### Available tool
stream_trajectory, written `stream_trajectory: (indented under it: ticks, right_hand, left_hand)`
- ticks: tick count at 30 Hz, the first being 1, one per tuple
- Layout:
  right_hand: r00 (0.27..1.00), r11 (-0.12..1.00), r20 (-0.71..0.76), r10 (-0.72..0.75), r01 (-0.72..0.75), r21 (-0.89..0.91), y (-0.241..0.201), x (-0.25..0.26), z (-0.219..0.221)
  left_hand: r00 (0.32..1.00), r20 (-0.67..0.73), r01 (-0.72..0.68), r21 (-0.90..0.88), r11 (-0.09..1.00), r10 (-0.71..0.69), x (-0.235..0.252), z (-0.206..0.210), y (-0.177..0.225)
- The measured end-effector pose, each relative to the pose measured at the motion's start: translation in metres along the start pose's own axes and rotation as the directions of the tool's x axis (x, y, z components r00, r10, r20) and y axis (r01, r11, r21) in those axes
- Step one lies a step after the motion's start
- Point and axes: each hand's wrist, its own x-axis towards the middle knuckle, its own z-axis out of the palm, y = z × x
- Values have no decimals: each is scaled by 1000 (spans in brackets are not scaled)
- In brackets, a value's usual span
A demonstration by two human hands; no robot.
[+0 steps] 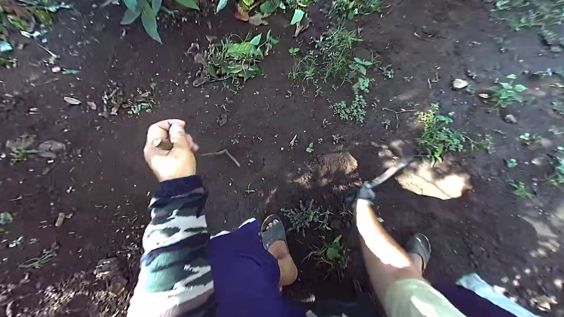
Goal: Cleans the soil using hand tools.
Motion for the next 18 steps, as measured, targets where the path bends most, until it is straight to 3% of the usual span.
stream_trajectory:
  ticks: [2, 6, 8, 10, 14, 16, 18]
  right_hand:
    - [994, 947, 108, 36, 1, -322, 43, -30, 26]
    - [931, 819, 322, 170, 48, -571, 111, -77, 9]
    - [933, 845, 319, 167, 31, -534, 104, -75, -6]
    - [950, 908, 304, 71, 65, -415, 71, -65, -2]
    - [970, 984, 242, 9, 35, -176, 1, -34, 62]
    - [973, 966, 230, 33, 28, -258, -3, -16, 90]
    - [957, 872, 290, 25, 121, -475, 24, -19, 85]
  left_hand:
    - [998, 12, -64, -51, 997, 64, 2, 1, -6]
    - [985, -34, -172, -125, 977, 169, 7, 1, -17]
    - [978, -47, -208, -142, 968, 203, 10, -2, -21]
    - [974, -50, -225, -141, 964, 220, 14, -11, -28]
    - [981, -33, -192, -148, 970, 189, 13, -41, -50]
    - [983, -42, -183, -170, 968, 179, 14, -48, -55]
    - [985, -46, -173, -170, 970, 168, 14, -49, -53]
